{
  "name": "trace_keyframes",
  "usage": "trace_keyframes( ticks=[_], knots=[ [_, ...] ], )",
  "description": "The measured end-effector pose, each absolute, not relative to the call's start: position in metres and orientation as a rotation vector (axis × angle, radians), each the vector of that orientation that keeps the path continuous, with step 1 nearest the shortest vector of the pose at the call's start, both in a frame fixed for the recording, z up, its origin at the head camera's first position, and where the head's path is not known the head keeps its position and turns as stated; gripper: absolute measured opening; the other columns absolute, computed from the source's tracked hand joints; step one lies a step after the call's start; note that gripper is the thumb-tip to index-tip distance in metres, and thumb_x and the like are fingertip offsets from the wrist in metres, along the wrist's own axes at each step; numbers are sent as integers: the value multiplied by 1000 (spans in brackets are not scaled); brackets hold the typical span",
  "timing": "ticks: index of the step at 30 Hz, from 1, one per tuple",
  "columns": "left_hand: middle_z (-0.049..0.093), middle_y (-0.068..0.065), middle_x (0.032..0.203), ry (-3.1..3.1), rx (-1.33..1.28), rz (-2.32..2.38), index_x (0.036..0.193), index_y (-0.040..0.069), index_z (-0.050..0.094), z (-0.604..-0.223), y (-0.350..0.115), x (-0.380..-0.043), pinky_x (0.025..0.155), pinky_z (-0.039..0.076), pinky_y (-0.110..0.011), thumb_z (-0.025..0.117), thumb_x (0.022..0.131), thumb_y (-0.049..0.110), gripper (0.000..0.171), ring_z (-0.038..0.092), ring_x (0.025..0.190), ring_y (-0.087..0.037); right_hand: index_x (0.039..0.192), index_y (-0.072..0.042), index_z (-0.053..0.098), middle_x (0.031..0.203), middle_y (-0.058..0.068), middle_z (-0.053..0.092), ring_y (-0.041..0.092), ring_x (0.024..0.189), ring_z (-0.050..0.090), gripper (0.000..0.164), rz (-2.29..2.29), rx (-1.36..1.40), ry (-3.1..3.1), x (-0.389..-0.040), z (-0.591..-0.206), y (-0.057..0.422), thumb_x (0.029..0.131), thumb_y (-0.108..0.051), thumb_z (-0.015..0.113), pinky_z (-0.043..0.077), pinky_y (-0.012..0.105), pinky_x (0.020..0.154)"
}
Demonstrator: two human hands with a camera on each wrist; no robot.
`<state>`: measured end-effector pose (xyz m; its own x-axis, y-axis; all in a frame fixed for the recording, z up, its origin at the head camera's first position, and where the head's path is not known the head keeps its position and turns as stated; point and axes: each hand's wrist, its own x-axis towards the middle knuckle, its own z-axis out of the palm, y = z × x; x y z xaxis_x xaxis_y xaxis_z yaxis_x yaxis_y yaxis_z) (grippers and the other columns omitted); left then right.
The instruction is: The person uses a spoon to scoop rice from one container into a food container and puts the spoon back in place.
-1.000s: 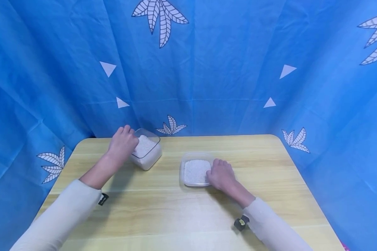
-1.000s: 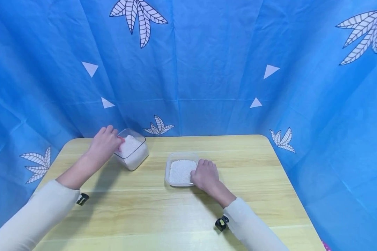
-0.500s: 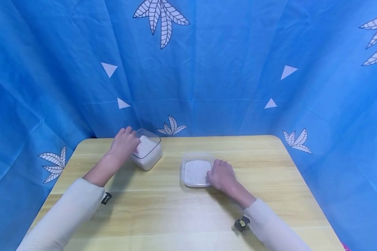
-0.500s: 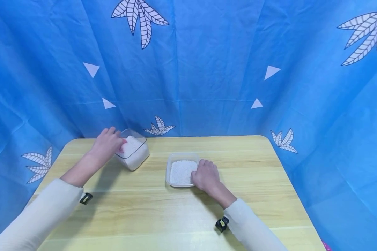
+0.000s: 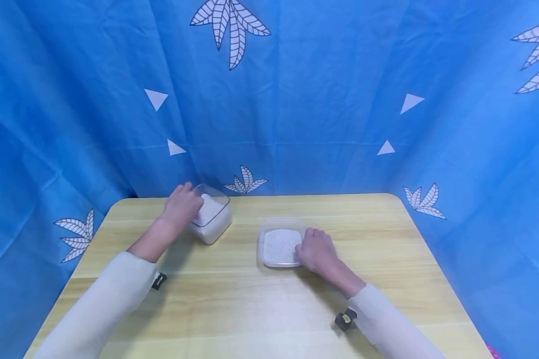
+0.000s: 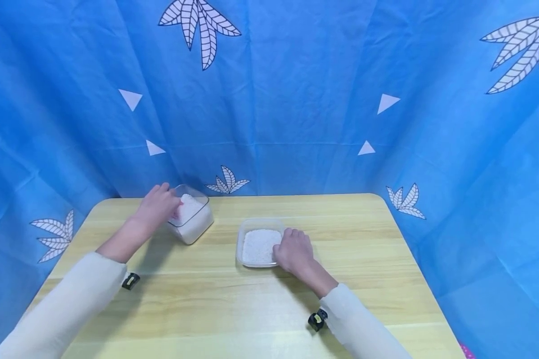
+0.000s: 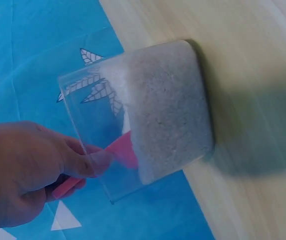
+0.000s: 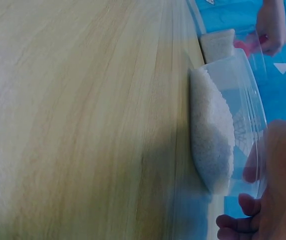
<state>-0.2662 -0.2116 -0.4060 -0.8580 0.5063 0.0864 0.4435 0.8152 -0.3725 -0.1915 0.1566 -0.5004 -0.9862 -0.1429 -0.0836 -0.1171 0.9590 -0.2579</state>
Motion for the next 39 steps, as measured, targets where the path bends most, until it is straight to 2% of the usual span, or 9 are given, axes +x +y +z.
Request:
trace_keyframes(
  ticks=[7, 11, 14, 17, 28, 39],
  knots=[
    [73, -14, 95, -2831, -726, 539, 89, 7, 77, -409, -208, -268, 77, 47, -41, 88, 81, 20, 19, 56, 90, -31, 105, 5, 54, 95, 17, 55, 32, 91, 52, 36, -386, -202, 3001, -191, -499, 156, 98, -30, 49, 48, 49, 90],
    [73, -14, 92, -2820, -697, 624, 88, 9, 78, -414, -202, -269, 80, 49, -41, 80, 88, 8, 2, 55, 89, -30, 104, 5, 53, 93, 16, 54, 31, 88, 51, 35, -375, -206, 3002, -191, -498, 157, 98, -29, 49, 48, 48, 87],
    [72, -12, 90, -2812, -663, 742, 89, 11, 79, -420, -197, -271, 82, 48, -40, 70, 93, 1, 14, 53, 87, -28, 104, 4, 53, 93, 16, 54, 30, 87, 50, 34, -370, -208, 3006, -191, -498, 157, 98, -29, 49, 48, 47, 85],
    [70, -11, 87, -2815, -619, 832, 89, 12, 79, -423, -192, -272, 81, 47, -38, 66, 95, 0, 18, 51, 85, -26, 105, 5, 54, 93, 16, 55, 30, 87, 51, 36, -379, -210, 3009, -192, -498, 158, 98, -30, 49, 48, 47, 86],
    [69, -12, 88, -2845, -574, 881, 95, 10, 79, -422, -187, -268, 81, 53, -37, 68, 94, 1, 15, 56, 86, -26, 106, 4, 54, 95, 16, 55, 31, 90, 52, 36, -374, -208, 3015, -193, -501, 158, 98, -31, 49, 48, 49, 90],
    [72, -12, 88, -2829, -580, 744, 91, 12, 79, -423, -195, -264, 81, 55, -39, 63, 95, -1, 21, 59, 84, -27, 104, 5, 54, 94, 18, 56, 32, 89, 53, 34, -405, -209, 3025, -192, -503, 158, 97, -28, 49, 49, 49, 89]
  ],
)
